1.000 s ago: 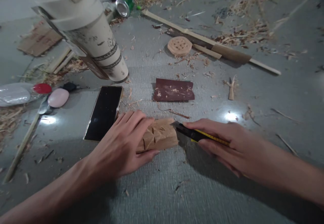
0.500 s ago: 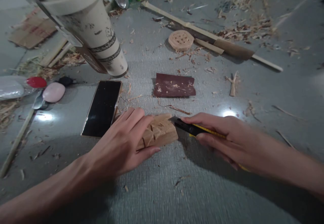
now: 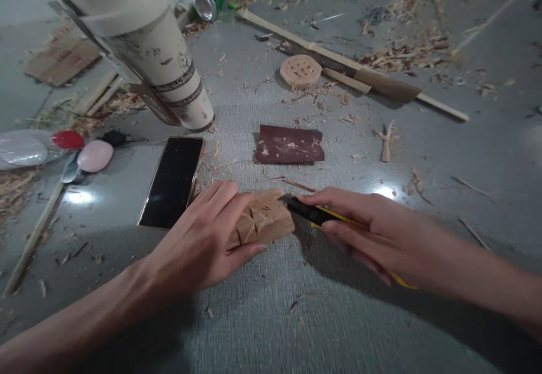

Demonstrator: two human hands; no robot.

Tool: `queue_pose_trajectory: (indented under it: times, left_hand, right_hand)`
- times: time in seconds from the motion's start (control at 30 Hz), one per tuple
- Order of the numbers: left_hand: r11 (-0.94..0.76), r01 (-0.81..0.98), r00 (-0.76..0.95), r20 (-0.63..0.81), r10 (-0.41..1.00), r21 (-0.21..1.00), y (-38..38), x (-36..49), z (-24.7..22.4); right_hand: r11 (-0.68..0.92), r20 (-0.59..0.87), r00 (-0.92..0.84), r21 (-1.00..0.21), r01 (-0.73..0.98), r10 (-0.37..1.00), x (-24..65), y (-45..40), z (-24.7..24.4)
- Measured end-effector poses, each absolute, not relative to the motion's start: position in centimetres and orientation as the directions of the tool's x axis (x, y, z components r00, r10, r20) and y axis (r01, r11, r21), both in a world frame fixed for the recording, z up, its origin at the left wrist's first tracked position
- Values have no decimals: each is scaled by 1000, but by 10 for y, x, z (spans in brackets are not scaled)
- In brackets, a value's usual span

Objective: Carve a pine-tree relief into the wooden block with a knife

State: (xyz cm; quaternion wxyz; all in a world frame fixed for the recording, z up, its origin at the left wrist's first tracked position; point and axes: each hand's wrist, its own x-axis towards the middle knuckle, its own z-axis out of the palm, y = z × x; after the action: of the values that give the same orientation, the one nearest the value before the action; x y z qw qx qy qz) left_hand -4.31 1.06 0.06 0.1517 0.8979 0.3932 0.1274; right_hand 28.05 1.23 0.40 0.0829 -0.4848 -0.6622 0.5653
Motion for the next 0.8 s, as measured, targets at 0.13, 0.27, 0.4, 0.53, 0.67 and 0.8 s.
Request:
queue_pose_trajectory:
  times: [0.13, 0.27, 0.4, 0.53, 0.67, 0.8]
  left_hand:
    - [-650, 661, 661, 120, 741, 374, 14, -42, 2]
    - [-653, 655, 662, 129, 738, 380, 18, -43, 3]
    - [-656, 654, 655, 151, 740, 378, 19, -45, 4]
    - [-660, 658, 660, 146, 737, 362, 19, -47, 3]
    - [-659, 670, 658, 138, 740, 341, 20, -48, 2]
    - [-684, 647, 674, 166, 719, 337, 20, -48, 2]
  right_hand:
    - [-382, -570, -531, -819, 428, 627, 268, 4, 3]
    - [-374, -544, -484, -834, 407, 686, 267, 4, 1]
    - [-284, -491, -437, -843, 458, 753, 283, 13, 1]
    - [-160, -451, -488, -835, 527, 747, 292, 17, 1]
    - [-47, -377, -509, -836, 547, 774, 290, 15, 0]
    - [18, -333, -515, -826, 563, 790, 287, 13, 0]
